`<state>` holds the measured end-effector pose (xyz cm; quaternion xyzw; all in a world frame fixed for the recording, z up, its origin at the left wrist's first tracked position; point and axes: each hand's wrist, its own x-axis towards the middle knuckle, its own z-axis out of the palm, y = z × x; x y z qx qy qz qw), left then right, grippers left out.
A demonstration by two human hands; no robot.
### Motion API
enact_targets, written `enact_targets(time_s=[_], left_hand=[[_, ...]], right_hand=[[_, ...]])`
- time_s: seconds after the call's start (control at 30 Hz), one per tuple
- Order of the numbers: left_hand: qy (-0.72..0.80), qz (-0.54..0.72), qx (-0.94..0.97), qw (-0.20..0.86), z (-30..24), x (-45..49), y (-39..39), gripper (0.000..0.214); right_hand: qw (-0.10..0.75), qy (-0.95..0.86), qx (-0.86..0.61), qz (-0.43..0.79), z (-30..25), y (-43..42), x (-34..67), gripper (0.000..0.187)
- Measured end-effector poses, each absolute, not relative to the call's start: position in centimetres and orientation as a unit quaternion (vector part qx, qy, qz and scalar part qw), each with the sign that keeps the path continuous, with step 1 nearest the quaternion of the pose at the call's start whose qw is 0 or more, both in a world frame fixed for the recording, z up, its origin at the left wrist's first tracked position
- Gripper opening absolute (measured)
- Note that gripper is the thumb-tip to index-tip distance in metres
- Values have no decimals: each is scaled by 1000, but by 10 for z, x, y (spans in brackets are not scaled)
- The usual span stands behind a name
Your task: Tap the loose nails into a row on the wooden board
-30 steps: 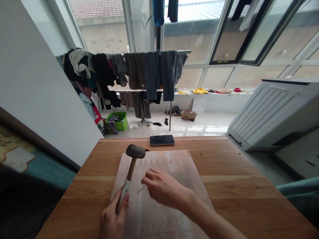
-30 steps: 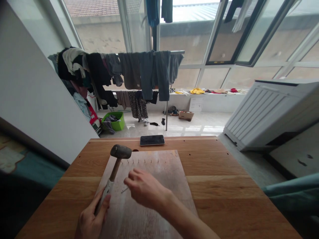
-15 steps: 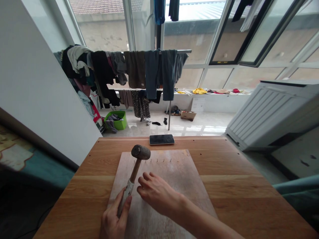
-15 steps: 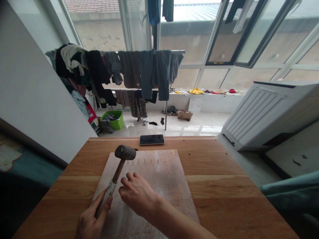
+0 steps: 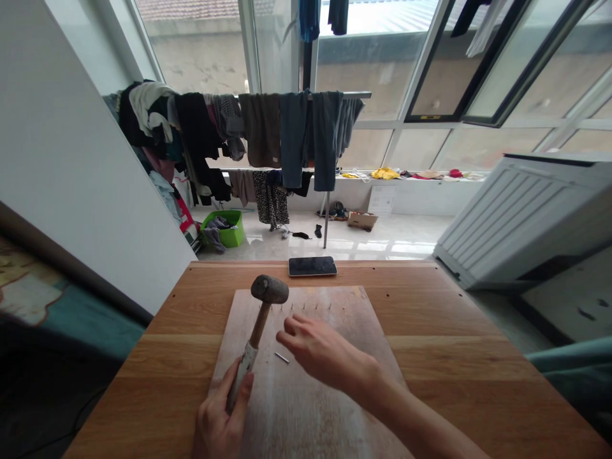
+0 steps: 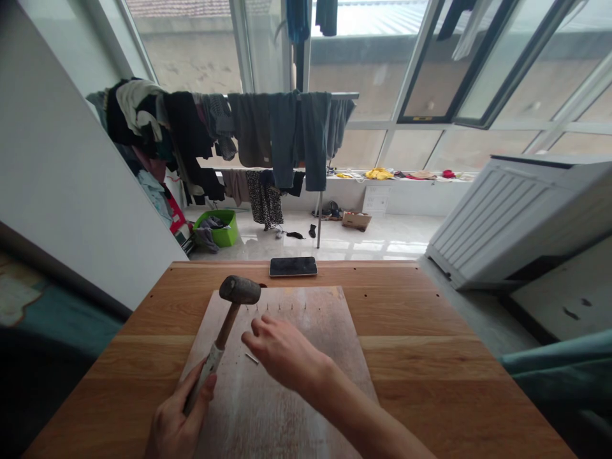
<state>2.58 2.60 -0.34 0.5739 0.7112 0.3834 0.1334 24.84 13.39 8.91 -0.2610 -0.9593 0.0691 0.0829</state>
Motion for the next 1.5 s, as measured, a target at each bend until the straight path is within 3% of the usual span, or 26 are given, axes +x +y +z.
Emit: enact_targets(time_s=[0.33,0.47,0.67,0.77,0.83,0.93,1.03,1.5], left_hand=[[692,386,599,120,-6,24,28,54],[693,390,594,123,-4,26,28,51],[687,391,595,142,-5,23,27,47],[685,385,601,145,-6,22,26,46],[686,385,602,141,-7,22,26,46],[687,382,603,134,-7,21,25,45],[689,376,606,132,-6,20,26,43],[684,370,618,116,-4,20,26,43]], right_hand=[[71,-987,-145,1,68,133,230,15],[51,-985,-163,-7,65,134,227,20],[14,-975,-218,31,63,137,234,11],[70,-954,-268,112,60,142,255,15],[167,-913,-320,188,55,150,278,25],[346,-802,-420,246,40,164,317,13],[434,-713,-498,237,19,175,345,6],[393,-721,-534,203,2,172,351,9]])
